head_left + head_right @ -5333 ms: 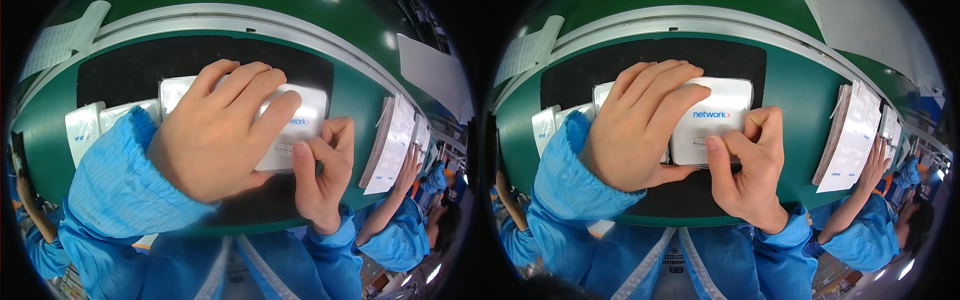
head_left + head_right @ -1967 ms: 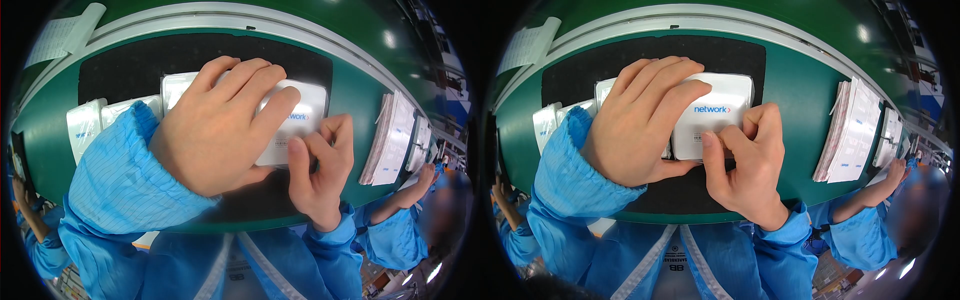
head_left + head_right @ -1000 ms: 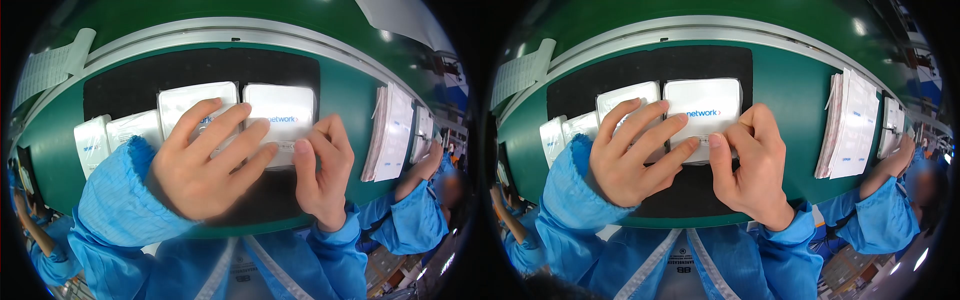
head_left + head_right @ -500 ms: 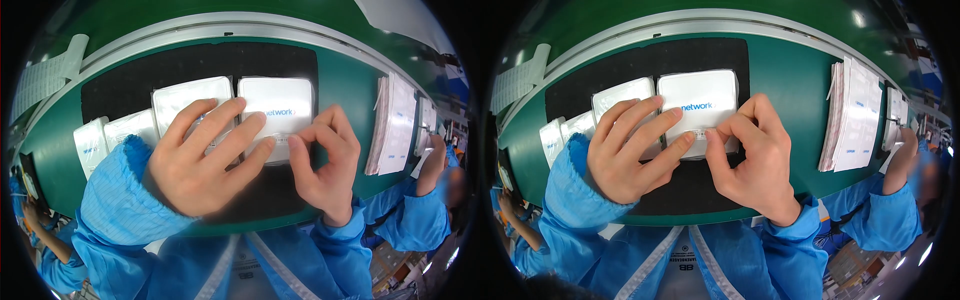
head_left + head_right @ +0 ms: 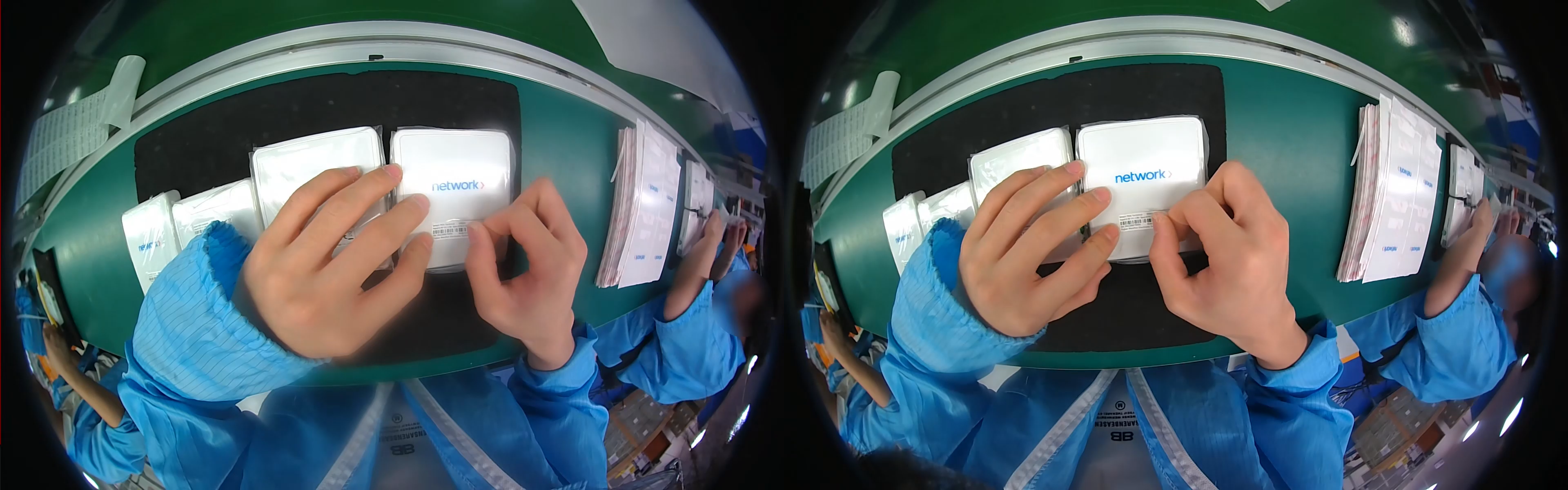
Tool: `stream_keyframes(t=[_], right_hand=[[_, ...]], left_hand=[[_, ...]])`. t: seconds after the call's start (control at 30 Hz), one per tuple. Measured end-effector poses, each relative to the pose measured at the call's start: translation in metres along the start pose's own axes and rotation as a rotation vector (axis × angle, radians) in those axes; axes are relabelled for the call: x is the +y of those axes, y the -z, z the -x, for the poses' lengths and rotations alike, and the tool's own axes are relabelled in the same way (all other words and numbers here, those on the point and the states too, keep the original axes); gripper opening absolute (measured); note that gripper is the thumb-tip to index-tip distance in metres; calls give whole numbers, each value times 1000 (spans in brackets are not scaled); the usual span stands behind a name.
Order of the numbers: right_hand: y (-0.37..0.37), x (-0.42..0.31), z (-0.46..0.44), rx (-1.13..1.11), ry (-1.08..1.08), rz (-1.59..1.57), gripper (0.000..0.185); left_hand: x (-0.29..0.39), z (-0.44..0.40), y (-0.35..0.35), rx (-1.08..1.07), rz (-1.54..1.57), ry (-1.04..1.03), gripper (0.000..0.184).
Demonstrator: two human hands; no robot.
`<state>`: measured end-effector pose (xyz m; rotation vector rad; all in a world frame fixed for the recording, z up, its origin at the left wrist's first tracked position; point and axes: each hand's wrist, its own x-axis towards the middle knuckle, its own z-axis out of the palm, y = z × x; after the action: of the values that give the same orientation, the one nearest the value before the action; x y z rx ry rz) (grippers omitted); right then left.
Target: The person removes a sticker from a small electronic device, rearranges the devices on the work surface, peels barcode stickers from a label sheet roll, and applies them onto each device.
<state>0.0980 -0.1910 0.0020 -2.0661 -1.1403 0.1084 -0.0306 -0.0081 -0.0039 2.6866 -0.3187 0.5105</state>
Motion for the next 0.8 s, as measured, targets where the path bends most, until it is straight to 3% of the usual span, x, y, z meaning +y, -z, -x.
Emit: stream_keyframes(t=[0.27, 0.33, 0.8], right_hand=[[-3, -1, 2, 8, -17, 12, 19], [-3, -4, 5, 14, -107, -35, 13], [-1, -4, 0, -3, -35, 39, 19]], left_hand=[[0, -1, -1, 25, 1, -4, 40], [0, -2, -2, 20, 5, 0, 40], [0, -1, -4, 53, 4, 3, 37]])
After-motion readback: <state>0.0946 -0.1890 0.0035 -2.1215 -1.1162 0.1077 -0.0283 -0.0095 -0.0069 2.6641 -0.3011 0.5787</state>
